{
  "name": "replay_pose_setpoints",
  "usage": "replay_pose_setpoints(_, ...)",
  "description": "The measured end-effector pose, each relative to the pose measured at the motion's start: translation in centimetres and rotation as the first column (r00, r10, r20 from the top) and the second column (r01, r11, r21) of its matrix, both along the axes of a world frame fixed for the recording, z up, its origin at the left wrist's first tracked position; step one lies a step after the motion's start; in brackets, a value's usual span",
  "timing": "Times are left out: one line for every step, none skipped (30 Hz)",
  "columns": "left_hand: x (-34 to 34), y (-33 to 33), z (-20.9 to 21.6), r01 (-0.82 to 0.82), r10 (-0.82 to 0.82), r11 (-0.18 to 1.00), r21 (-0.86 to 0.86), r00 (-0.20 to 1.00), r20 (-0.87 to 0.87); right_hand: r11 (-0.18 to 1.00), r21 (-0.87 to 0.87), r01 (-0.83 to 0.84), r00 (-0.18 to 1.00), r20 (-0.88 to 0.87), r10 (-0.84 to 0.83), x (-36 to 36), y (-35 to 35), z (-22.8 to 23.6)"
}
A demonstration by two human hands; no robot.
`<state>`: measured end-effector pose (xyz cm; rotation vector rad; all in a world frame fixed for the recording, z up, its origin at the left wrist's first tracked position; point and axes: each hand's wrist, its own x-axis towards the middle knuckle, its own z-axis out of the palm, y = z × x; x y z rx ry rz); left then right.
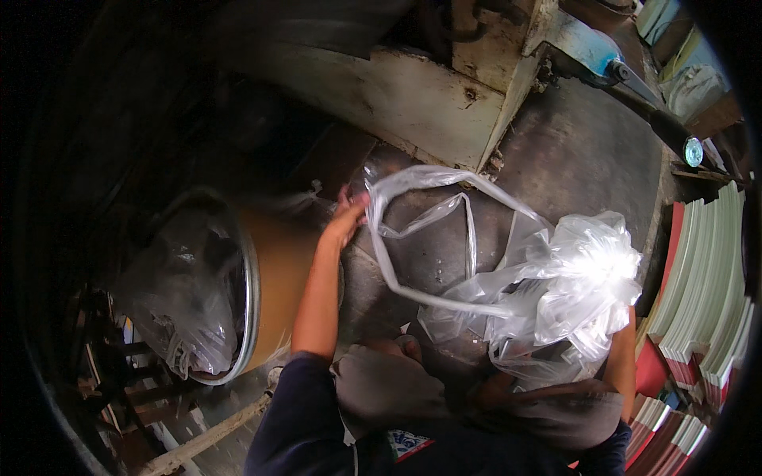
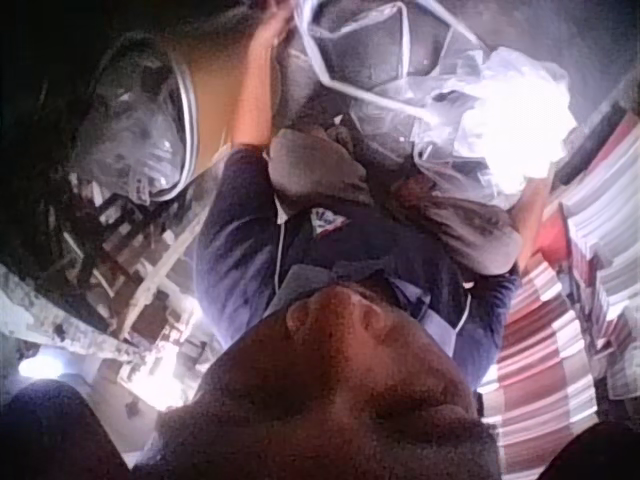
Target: The person repeatedly picks up purple printed sheets from a conveyor belt and stacks them on a table. The person then moves to a machine, removes a roll of clear plastic film, and places it into a bag. Finally, the person adjusts a roll of white material on a spindle.
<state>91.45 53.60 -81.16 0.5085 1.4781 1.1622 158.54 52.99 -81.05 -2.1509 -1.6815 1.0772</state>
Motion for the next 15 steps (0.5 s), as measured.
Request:
replay_pose_setpoints(-0.7,0.8,0.0,-0.057,0.036,0.995,-0.078,0.968,-0.249,1.0,0.004,-0.008,1.0,-0.003,0.008,-0.3,0.2,0.1)
replay_pose_setpoints(-1.6,1.5,-0.8,-0.13,0.048,0.982,-0.139,0.874,-0.483,1.0,0.008,-0.014,1.0,-0.006,0.014,-0.6,0.5,0.1)
replay_pose_setpoints(-2.2,2.5,-2.1,-0.201,0.031,0.964,-0.174,0.734,-0.678,1.0,0.016,-0.013,1.0,0.001,0.013,-0.4,0.4,0.5)
replay_pose_setpoints(-3.8,0.9,-4.6,-0.238,-0.084,0.933,-0.27,0.584,-0.808,0.999,0.015,-0.042,0.999,-0.009,0.042,-1.2,1.3,0.5)
replay_pose_setpoints(-3.1,0.2,-6.2,-0.196,-0.3,0.891,-0.409,0.422,-0.856,0.999,0.018,-0.032,0.999,-0.008,0.032,-1.1,1.1,0.6)
replay_pose_setpoints(-2.6,-0.8,-7.6,-0.059,-0.478,0.859,-0.509,0.263,-0.838,0.999,0.021,-0.026,1.0,-0.005,0.026,-0.9,1.0,0.7)
replay_pose_setpoints(-2.0,-1.7,-8.8,0.051,-0.617,0.787,-0.615,0.066,-0.784,1.0,0.019,-0.013,1.0,-0.012,0.013,-0.8,0.7,0.6)
replay_pose_setpoints(-1.9,-2.8,-11.2,0.061,-0.479,0.878,-0.475,0.128,-0.868,1.0,0.022,-0.015,1.0,-0.013,0.015,-1.0,0.6,0.9)
replay_pose_setpoints(-1.9,-3.5,-13.5,0.061,-0.328,0.945,-0.323,0.191,-0.925,0.999,0.029,-0.023,1.0,-0.015,0.024,-1.1,0.7,1.2)
replay_pose_setpoints(-1.0,-4.1,-14.3,0.073,-0.237,0.971,-0.226,0.246,-0.94,1.0,0.027,-0.016,1.0,-0.016,0.016,-0.9,0.6,1.1)
replay_pose_setpoints(0.3,-4.6,-14.8,0.078,-0.149,0.988,-0.131,0.306,-0.94,1.0,0.022,-0.014,1.0,-0.016,0.014,-0.9,0.4,1.0)
replay_pose_setpoints(1.8,-4.8,-15.1,0.076,-0.059,0.997,-0.033,0.366,-0.929,1.0,0.024,-0.011,1.0,-0.012,0.011,-0.9,0.3,1.1)
replay_pose_setpoints(3.4,-4.9,-15.4,0.041,0.012,0.998,0.039,0.515,-0.857,1.0,0.022,-0.011,1.0,-0.013,0.012,-0.9,0.0,1.3)
replay_pose_setpoints(5.4,-4.9,-15.5,-0.009,0.084,0.995,0.103,0.647,-0.757,1.0,0.02,-0.019,1.0,-0.011,0.019,-1.2,0.0,1.3)
replay_pose_setpoints(7.4,-4.8,-15.1,0.118,0.094,0.972,0.203,0.598,-0.796,1.0,0.019,-0.025,0.999,-0.02,0.026,-1.5,0.0,1.3)
